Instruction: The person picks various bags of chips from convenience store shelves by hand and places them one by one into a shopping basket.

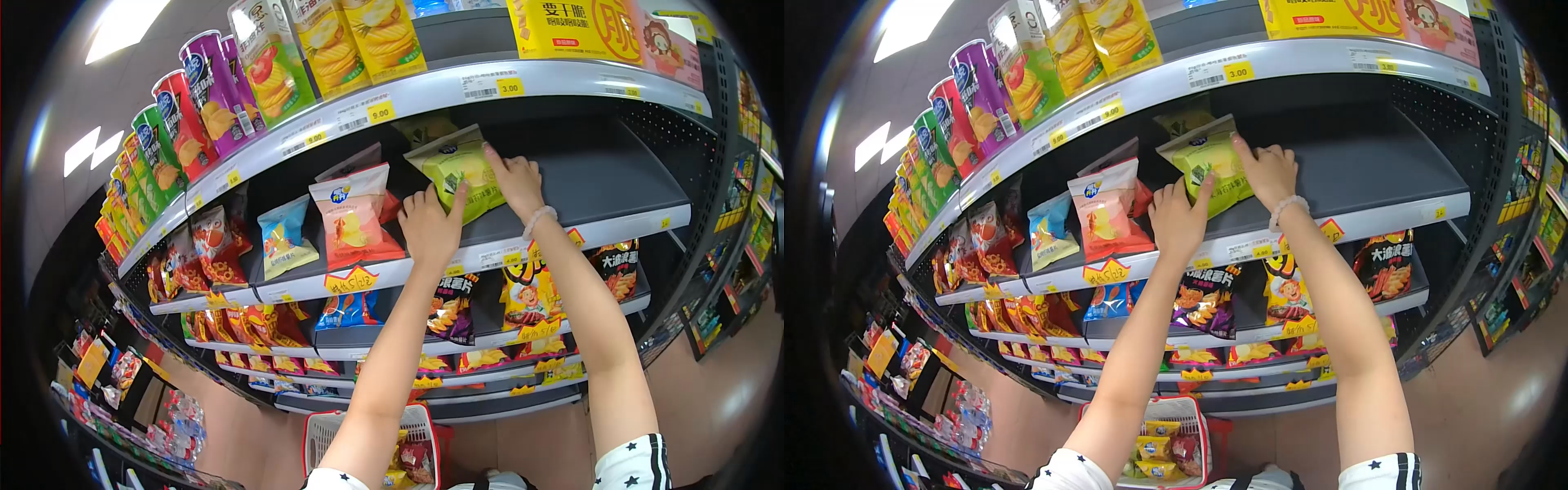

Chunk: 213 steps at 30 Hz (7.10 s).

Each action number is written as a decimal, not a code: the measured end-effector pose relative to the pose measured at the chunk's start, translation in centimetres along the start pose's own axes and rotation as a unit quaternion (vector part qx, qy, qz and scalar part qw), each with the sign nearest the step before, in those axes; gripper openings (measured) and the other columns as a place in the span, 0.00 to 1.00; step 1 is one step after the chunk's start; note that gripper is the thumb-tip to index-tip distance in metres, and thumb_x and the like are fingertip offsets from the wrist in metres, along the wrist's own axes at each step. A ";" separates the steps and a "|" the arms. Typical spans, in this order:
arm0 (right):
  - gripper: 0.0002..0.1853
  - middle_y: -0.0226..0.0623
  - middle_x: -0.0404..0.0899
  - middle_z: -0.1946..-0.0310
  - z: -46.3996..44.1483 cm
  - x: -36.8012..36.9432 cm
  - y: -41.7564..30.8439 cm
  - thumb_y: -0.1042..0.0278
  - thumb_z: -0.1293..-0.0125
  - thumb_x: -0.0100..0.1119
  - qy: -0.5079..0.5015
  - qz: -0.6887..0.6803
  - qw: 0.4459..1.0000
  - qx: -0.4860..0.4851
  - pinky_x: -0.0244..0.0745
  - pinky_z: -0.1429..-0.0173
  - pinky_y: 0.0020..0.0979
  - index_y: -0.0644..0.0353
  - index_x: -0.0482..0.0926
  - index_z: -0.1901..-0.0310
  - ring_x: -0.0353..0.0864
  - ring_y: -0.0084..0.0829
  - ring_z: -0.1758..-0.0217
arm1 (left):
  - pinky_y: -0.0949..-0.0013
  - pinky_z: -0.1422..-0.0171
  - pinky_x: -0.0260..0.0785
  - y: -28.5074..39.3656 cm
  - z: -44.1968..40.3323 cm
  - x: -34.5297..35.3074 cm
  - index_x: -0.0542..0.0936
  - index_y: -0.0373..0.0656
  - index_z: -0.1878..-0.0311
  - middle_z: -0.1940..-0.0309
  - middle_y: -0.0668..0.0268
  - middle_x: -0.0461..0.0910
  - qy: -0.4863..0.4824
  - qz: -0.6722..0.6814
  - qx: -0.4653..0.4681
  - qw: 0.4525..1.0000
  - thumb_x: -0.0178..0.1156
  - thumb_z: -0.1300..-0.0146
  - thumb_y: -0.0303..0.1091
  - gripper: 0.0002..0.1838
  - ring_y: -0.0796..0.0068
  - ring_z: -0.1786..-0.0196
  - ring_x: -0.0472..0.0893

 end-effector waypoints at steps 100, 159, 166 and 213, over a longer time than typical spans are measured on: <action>0.17 0.43 0.72 0.76 -2.7 -0.1 -6.5 0.56 0.41 0.60 -0.047 0.063 0.942 -0.326 0.66 0.60 0.39 0.63 0.73 0.74 0.72 0.43 0.66 | 0.50 0.33 0.49 0.3 1.0 -3.5 0.53 0.30 0.35 0.40 0.44 0.61 0.234 0.168 0.067 0.955 0.54 0.37 0.39 0.34 0.44 0.35 0.57; 0.12 0.43 0.73 0.55 21.7 7.3 -14.7 0.70 0.39 0.56 0.228 0.023 0.929 -0.291 0.59 0.43 0.41 0.62 0.72 0.55 0.67 0.45 0.49 | 0.57 0.41 0.63 -30.3 24.7 -19.2 0.69 0.38 0.41 0.50 0.52 0.74 -0.031 0.119 -0.055 0.991 0.60 0.43 0.30 0.26 0.53 0.45 0.72; 0.31 0.43 0.73 0.48 14.6 8.8 -14.3 0.46 0.41 0.56 0.176 0.176 0.920 -0.302 0.53 0.37 0.44 0.66 0.70 0.45 0.65 0.41 0.40 | 0.54 0.35 0.56 -15.1 6.5 -13.8 0.65 0.29 0.42 0.44 0.47 0.68 0.118 0.060 0.147 0.980 0.62 0.43 0.39 0.31 0.48 0.38 0.64; 0.31 0.50 0.56 0.35 62.7 45.5 -1.7 0.63 0.40 0.58 -0.567 -0.024 0.807 -0.162 0.56 0.30 0.40 0.60 0.60 0.37 0.56 0.50 0.32 | 0.59 0.45 0.67 -36.4 57.2 -11.0 0.76 0.33 0.54 0.57 0.49 0.79 -0.162 0.234 -0.483 0.828 0.54 0.38 0.36 0.16 0.51 0.51 0.77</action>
Point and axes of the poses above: each hand's wrist, its own z-axis away from the middle knuckle, its own x-axis out of the palm, y = z × x, the point moved 7 cm from there along -z, towards the middle knuckle
